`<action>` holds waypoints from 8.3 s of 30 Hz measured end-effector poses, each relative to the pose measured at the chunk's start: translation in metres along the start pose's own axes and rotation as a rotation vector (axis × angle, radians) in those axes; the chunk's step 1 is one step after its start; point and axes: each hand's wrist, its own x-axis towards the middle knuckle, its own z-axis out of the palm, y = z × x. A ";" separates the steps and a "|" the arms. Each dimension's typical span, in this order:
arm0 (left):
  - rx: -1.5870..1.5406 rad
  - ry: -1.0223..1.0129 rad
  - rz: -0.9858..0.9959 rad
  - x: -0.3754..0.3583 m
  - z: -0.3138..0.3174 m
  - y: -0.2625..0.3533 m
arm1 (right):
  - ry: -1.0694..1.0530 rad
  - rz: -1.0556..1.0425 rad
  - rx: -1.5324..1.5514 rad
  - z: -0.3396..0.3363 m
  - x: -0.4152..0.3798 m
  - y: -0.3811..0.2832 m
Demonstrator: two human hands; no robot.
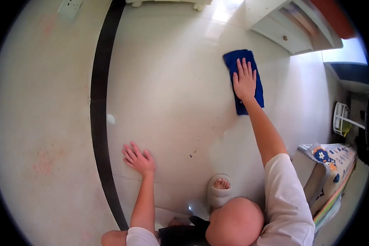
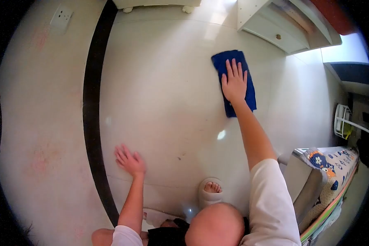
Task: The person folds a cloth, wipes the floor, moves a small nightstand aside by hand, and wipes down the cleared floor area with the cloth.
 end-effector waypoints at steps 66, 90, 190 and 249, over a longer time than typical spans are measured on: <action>-0.140 0.022 -0.022 0.004 -0.013 0.001 | -0.420 -1.322 0.433 -0.004 -0.101 -0.433; -0.354 0.380 -0.175 -0.060 -0.001 -0.059 | -0.215 -0.311 0.003 -0.043 -0.093 0.012; 0.118 0.075 -0.442 -0.118 0.011 -0.090 | -0.066 -0.023 0.044 -0.025 -0.121 -0.110; -0.012 0.045 -0.484 -0.115 0.001 -0.086 | -0.522 -1.485 0.626 -0.005 -0.183 -0.454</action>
